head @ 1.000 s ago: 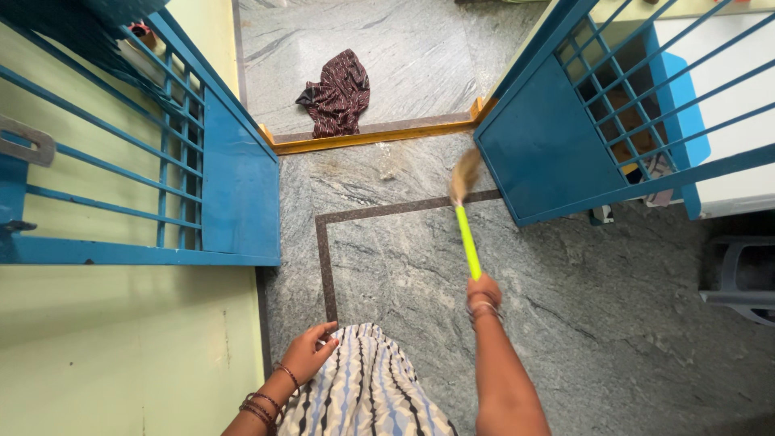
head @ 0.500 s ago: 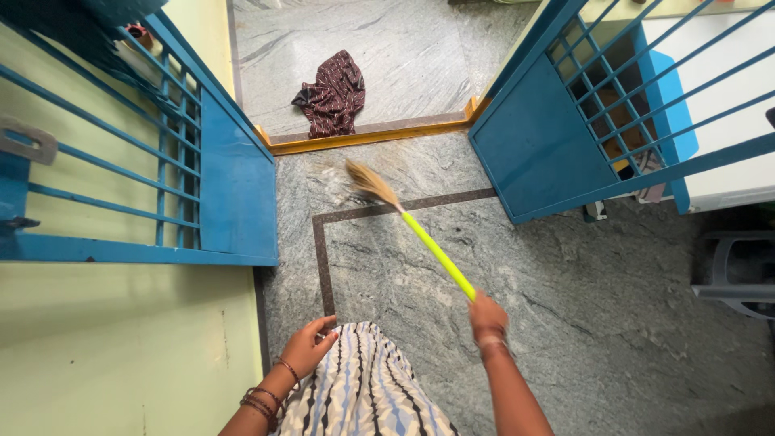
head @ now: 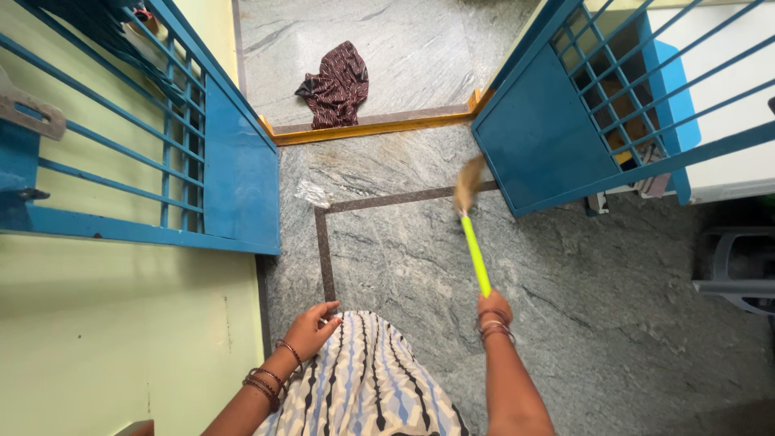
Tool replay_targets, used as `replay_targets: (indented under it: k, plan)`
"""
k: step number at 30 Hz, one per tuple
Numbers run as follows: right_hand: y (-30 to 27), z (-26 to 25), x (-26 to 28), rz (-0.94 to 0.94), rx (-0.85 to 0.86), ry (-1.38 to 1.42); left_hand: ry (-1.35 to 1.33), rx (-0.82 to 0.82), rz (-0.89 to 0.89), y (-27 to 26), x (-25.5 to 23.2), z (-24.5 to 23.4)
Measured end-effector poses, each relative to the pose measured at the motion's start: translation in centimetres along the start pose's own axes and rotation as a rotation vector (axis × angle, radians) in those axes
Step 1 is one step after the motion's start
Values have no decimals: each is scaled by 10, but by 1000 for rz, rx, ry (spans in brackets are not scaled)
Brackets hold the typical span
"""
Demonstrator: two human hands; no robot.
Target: The person sweeps the floor by hand using a broom, pushing debris along the marble surface and directing it toward an open doorway.
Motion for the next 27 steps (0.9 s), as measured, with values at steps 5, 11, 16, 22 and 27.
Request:
replay_targets:
  k: [5, 11, 16, 22, 27]
  plan:
    - [-27, 24, 28, -100, 66, -127, 33, -11, 64, -1, -5, 5]
    - [-68, 24, -7, -286, -27, -102, -4, 25, 132, 10, -19, 13]
    - [-97, -3, -77, -126, -19, -52, -21, 9, 174, 13, -25, 11]
    - [-89, -17, -101, 29, -62, -21, 0, 43, 126, 9, -34, 6]
    - [-88, 2, -80, 31, 46, -58, 4, 34, 173, 11, -39, 7]
Point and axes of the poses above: each hand's wrist, its own y-axis towards the middle knuckle, its own z-axis out of the palm, x = y × z, the point moved 1 cm from there along y, towards the middle knuckle, and after that the axes turned 8 degrees about -x, right-handed, at the moved point
